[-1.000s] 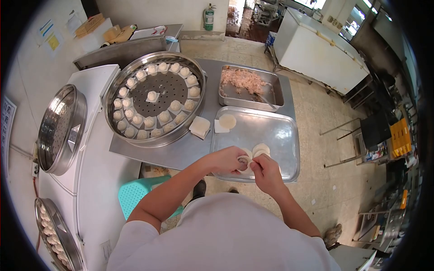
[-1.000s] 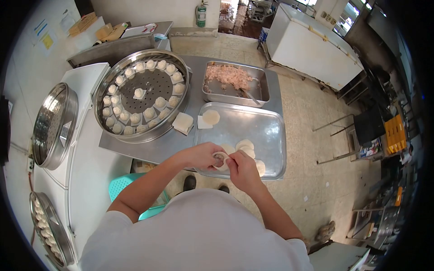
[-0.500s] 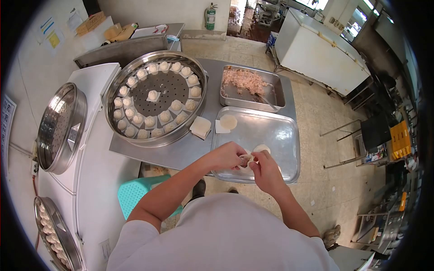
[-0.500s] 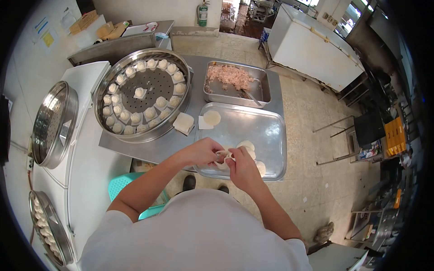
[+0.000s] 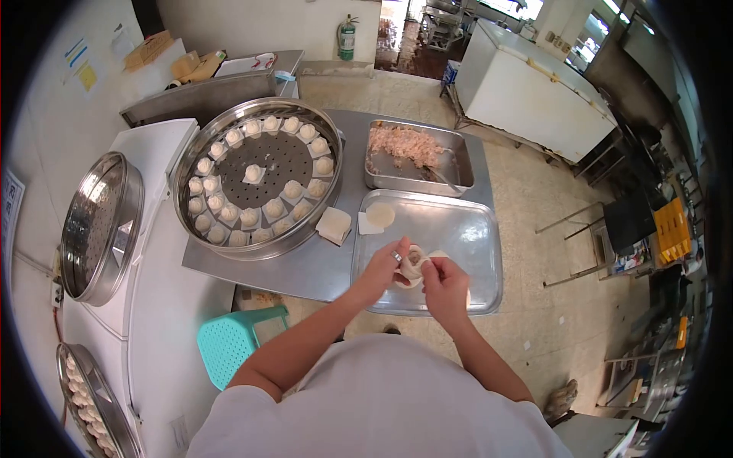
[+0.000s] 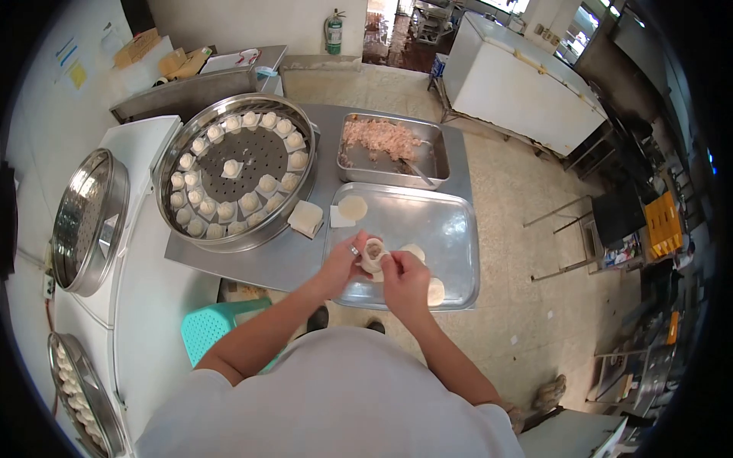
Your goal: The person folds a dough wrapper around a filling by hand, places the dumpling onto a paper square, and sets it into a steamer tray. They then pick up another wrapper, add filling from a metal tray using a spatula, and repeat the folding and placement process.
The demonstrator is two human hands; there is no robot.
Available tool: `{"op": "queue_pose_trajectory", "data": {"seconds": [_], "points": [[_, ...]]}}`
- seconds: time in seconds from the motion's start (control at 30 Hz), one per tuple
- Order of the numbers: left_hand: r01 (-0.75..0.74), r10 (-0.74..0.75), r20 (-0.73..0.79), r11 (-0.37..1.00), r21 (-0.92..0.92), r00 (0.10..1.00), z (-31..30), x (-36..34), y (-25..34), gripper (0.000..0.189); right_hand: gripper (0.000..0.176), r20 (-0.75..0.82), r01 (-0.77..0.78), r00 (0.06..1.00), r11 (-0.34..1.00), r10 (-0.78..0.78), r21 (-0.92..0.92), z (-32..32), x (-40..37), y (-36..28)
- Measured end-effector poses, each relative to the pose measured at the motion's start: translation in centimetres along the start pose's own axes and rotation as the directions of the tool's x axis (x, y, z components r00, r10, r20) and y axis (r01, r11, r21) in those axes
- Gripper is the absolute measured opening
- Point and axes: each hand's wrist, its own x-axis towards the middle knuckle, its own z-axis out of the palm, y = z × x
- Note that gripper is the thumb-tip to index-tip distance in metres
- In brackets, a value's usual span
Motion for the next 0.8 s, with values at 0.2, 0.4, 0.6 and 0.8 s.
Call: {"op": "queue_pose_trajectory", "data": {"seconds": [0.2, 0.4, 0.6, 0.8], "points": [[-0.240, 0.278, -0.158, 0.945, 0.221, 0.948, -0.1, 0.5, -2.2, 0.049, 0.007, 0.096, 0.440, 0.897, 0.861, -0.431, -0.256, 1.3, -0.6, -1.6], [-0.430, 0.520, -0.150, 0.810, 0.400, 0.841, 0.7, -0.5, -1.3, 0.044, 0.009, 0.147, 0.324, 0.942, 0.931, -0.301, -0.167, 0.4, -0.6, -4.2], [-0.501, 0.560, 0.033, 0.712, 0.492, 0.828, 0.0, -1.0, -0.4, 0.036, 0.008, 0.240, 0.396, 0.906, 0.897, -0.348, -0.196, -0.3, 0.0, -4.4], [-0.328, 0.389, -0.054, 0.838, 0.436, 0.920, -0.7, -0.9, -0.3, 0.061, 0.007, 0.271, 0.499, 0.858, 0.833, -0.437, -0.237, -0.3, -0.2, -4.4]]}}
